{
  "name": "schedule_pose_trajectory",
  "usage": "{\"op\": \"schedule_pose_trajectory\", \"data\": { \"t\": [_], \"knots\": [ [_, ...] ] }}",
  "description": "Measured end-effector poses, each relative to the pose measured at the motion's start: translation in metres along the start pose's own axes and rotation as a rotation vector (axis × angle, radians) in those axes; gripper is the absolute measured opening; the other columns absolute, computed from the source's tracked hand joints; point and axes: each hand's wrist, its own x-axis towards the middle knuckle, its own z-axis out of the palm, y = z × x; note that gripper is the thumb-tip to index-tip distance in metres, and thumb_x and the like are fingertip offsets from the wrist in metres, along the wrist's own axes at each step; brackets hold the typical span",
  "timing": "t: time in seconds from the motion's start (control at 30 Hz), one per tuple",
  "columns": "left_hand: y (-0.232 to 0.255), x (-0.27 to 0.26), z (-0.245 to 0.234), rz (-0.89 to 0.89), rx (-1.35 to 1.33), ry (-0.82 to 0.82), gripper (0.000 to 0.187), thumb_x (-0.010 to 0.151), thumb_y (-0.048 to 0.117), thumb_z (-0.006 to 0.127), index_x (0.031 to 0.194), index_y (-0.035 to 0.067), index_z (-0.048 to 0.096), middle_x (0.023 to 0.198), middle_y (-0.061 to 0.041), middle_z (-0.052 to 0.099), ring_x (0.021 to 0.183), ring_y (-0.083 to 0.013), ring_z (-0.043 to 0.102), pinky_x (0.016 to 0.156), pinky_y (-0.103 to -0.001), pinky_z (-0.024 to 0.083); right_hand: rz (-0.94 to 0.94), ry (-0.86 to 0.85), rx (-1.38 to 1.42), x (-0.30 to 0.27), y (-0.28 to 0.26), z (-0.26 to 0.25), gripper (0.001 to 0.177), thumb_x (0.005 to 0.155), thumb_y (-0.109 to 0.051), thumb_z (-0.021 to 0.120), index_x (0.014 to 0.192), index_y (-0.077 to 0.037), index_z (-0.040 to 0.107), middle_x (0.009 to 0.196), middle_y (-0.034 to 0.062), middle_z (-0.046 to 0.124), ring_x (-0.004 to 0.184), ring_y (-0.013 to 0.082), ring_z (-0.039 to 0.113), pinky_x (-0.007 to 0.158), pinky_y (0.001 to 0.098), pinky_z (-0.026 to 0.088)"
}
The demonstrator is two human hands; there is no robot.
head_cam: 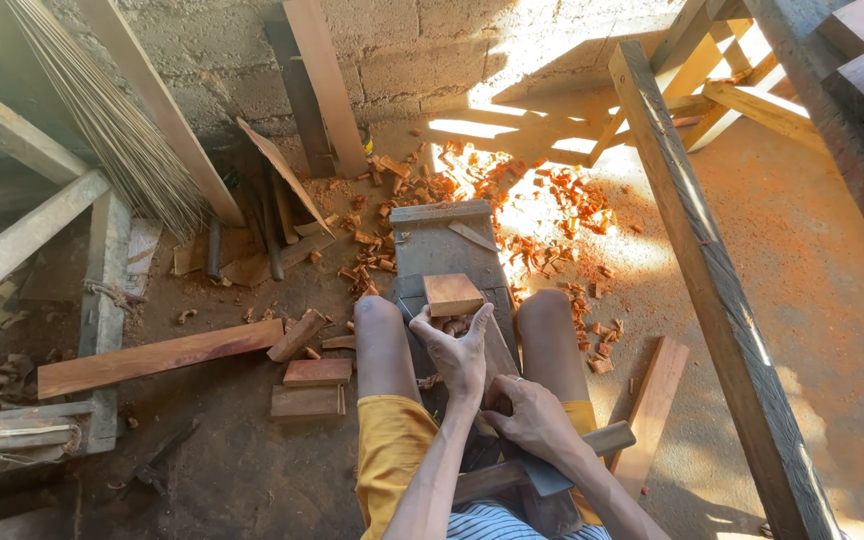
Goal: Shaving a wooden block using a hand plane and checking dimensions with a square.
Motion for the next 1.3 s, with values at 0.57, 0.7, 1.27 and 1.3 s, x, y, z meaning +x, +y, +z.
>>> {"op": "schedule_pose_trajectory", "data": {
  "t": [0.57,0.7,1.27,1.3],
  "knots": [
    [-0.004,0.003,-0.003,-0.004,-0.023,-0.012,0.081,0.076,0.037,0.09,0.126,0.002,0.036,0.108,-0.012,0.062,0.094,-0.0168,0.066,0.081,-0.03,0.058,0.001,0.031,0.068,-0.003,-0.002,-0.001,0.023,0.076,-0.018,0.08,0.092,-0.005,0.069,0.084,0.0112,0.073,0.075,0.024,0.074,0.071,0.0367,0.057],
    [-0.011,0.006,-0.001,0.053,0.02,0.019,0.084,0.075,0.034,0.093,0.128,0.0,0.037,0.12,-0.018,0.055,0.101,-0.0223,0.064,0.081,-0.034,0.06,0.018,0.087,0.242,-0.023,-0.007,-0.014,0.021,0.084,-0.019,0.076,0.096,-0.002,0.069,0.085,0.0127,0.076,0.078,0.0221,0.075,0.072,0.0356,0.058],
    [-0.072,0.083,-0.042,-0.036,-0.105,0.051,0.089,0.097,0.041,0.06,0.157,0.006,0.004,0.154,-0.025,0.031,0.133,-0.0412,0.056,0.098,-0.056,0.057,-0.384,0.343,-0.345,-0.086,0.04,-0.017,0.104,0.033,-0.027,0.068,0.135,-0.014,0.058,0.105,0.0239,0.067,0.103,0.0384,0.06,0.099,0.0586,0.037],
    [-0.083,0.097,-0.045,-0.055,-0.133,0.114,0.083,0.098,0.053,0.049,0.157,0.007,0.014,0.153,-0.022,0.035,0.132,-0.0409,0.058,0.097,-0.056,0.056,-0.274,0.162,-0.35,-0.082,0.034,-0.02,0.085,0.047,-0.025,0.071,0.131,-0.016,0.058,0.096,0.0177,0.067,0.1,0.0348,0.062,0.093,0.0526,0.04]
  ]
}}
